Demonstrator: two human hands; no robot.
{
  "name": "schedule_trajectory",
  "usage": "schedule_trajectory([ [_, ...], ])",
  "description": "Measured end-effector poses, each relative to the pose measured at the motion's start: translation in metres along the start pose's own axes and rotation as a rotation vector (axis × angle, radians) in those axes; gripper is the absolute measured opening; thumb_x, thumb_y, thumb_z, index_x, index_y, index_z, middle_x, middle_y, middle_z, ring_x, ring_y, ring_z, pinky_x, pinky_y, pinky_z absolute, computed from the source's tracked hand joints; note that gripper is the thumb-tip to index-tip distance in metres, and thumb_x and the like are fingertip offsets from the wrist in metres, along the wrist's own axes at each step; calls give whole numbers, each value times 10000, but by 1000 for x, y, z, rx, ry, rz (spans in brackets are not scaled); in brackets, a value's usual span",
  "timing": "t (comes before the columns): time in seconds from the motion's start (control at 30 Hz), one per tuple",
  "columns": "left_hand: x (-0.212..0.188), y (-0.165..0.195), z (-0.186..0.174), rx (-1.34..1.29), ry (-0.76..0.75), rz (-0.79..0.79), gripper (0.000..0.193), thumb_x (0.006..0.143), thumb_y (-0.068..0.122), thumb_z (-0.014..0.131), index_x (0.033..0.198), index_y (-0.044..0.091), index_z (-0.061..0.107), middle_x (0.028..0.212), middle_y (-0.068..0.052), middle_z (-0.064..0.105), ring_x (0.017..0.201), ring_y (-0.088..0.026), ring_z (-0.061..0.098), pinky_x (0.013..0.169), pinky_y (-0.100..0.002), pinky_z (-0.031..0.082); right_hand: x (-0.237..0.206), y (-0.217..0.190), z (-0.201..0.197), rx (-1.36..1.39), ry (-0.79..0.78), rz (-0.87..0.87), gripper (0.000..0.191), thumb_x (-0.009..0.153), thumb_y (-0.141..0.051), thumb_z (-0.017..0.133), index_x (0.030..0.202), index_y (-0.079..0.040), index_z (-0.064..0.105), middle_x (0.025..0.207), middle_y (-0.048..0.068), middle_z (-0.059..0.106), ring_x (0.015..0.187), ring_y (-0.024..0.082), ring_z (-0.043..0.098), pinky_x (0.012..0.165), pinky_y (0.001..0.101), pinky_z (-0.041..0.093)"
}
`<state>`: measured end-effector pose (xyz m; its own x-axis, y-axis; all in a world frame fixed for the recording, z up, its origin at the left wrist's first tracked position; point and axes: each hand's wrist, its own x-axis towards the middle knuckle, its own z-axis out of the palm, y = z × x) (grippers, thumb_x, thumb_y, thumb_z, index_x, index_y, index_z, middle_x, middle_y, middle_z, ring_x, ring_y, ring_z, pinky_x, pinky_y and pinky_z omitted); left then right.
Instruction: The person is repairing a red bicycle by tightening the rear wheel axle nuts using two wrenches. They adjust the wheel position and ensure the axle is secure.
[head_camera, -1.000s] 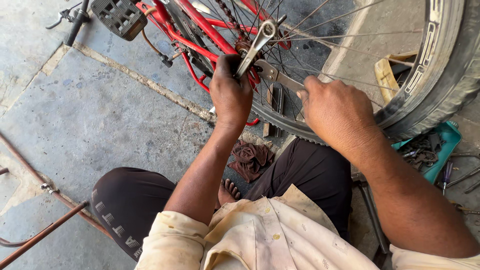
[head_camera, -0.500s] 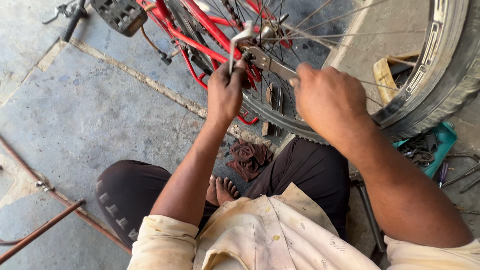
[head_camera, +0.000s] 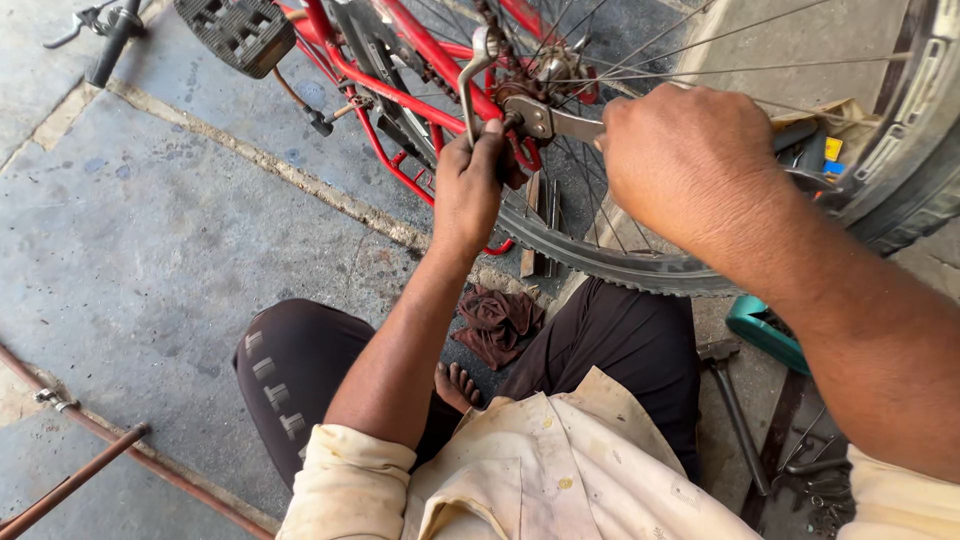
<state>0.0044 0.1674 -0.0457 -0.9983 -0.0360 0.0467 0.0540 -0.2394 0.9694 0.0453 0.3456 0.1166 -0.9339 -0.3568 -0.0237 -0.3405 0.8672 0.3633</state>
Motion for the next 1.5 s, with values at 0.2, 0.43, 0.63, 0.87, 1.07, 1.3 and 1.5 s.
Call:
schedule_trajectory([
  [0.2,-1,4,3,-83,-7,-24,408,1081,310,498,792,32,577,661,-25,576,585,-137,619,575,-314,510,-15,-13,41,144,-36,71,326,1098,-312,526,1039,-17,652,645,134,674,536,286,708,490,425,565],
  [0.43,-1,6,11,-152,45,-71,430,1077,307,497,735,51,546,604,-38,554,513,-146,591,513,-323,502,-22,-49,105,535,136,210,232,1074,-216,569,1068,11,619,554,120,610,484,264,669,423,403,543],
  [0.63,0,5,13,-173,57,-137,453,1084,319,482,712,66,531,558,-46,541,472,-149,544,490,-320,475,-26,-42,97,517,151,180,245,1099,-228,583,1001,-12,644,560,113,618,474,273,646,453,416,515],
  [0.87,-3,1,8,108,25,88,466,1097,343,469,774,29,587,602,-8,549,552,-119,561,533,-316,491,-34,-17,54,346,280,91,265,989,-268,652,1091,-30,709,611,158,655,530,313,655,502,431,547],
  [1.07,-3,1,5,162,-6,88,430,1095,326,504,810,17,598,615,-13,572,565,-106,557,540,-308,473,-17,-1,16,164,51,57,272,1013,-319,608,967,-72,713,660,174,668,607,373,686,582,499,577],
  [1.3,-2,1,4,80,-7,15,377,1072,321,519,869,26,636,620,1,572,548,-103,553,515,-304,460,-45,14,-25,147,-116,256,262,1090,-284,561,1047,-66,700,703,128,728,594,272,724,581,408,570],
  [1.5,-1,1,-1,64,-43,-65,426,1088,378,493,826,54,585,652,0,555,582,-113,548,543,-305,474,-44,9,-1,1242,604,-162,79,1185,-98,578,1158,-24,576,978,143,727,905,211,750,826,374,639],
])
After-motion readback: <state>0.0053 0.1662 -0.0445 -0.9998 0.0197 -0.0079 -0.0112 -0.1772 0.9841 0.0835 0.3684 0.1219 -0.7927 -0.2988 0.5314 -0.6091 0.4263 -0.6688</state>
